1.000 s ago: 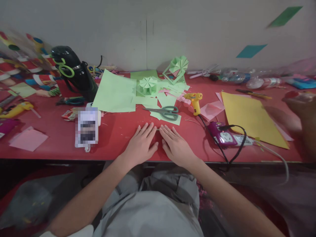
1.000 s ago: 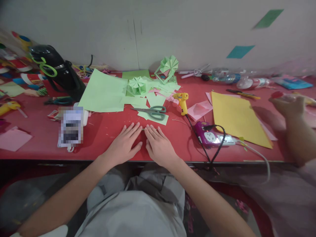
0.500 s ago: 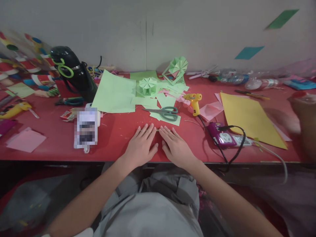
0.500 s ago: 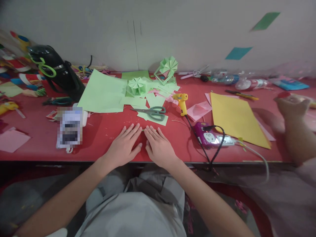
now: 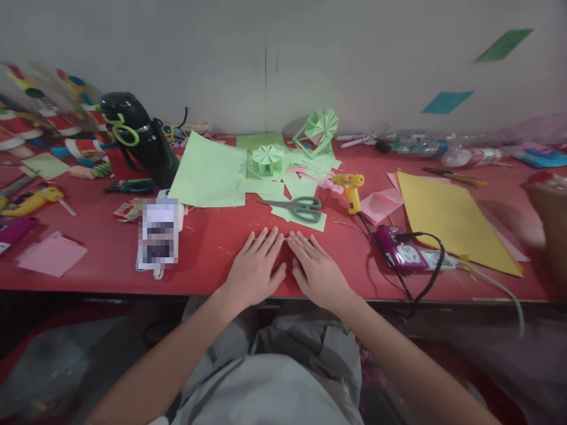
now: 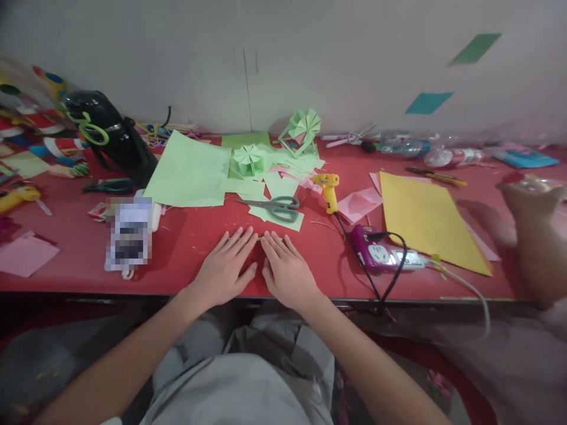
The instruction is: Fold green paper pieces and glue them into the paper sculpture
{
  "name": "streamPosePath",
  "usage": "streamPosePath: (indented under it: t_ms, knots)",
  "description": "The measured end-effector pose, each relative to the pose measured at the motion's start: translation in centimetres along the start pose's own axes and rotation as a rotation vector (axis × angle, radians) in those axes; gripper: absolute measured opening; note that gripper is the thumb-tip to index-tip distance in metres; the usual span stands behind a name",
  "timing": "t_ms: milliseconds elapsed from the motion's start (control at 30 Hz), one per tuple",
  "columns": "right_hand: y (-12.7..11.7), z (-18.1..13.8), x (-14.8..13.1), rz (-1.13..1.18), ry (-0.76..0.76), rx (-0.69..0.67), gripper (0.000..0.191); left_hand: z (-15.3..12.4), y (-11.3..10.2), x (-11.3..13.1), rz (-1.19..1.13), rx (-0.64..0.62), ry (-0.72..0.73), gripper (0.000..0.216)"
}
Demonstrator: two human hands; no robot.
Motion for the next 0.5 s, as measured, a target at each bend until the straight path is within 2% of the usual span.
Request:
streamPosePath:
  t_ms: [500]
  knots:
    - [-0.25,-0.02,-0.01,-0.044,-0.007,0.028,0.055,-0.04,-0.04,0.19,-0.029,0.013,0.004,0.059]
Point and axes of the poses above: each hand's wrist, its own z-axis towards the middle knuckle, its own y-axis out of the palm, x = y × z, the point moved 9 cm from there along z, towards the middle knuckle, and after that the axes turned 6 degrees about -y, right-handed, at the moved point
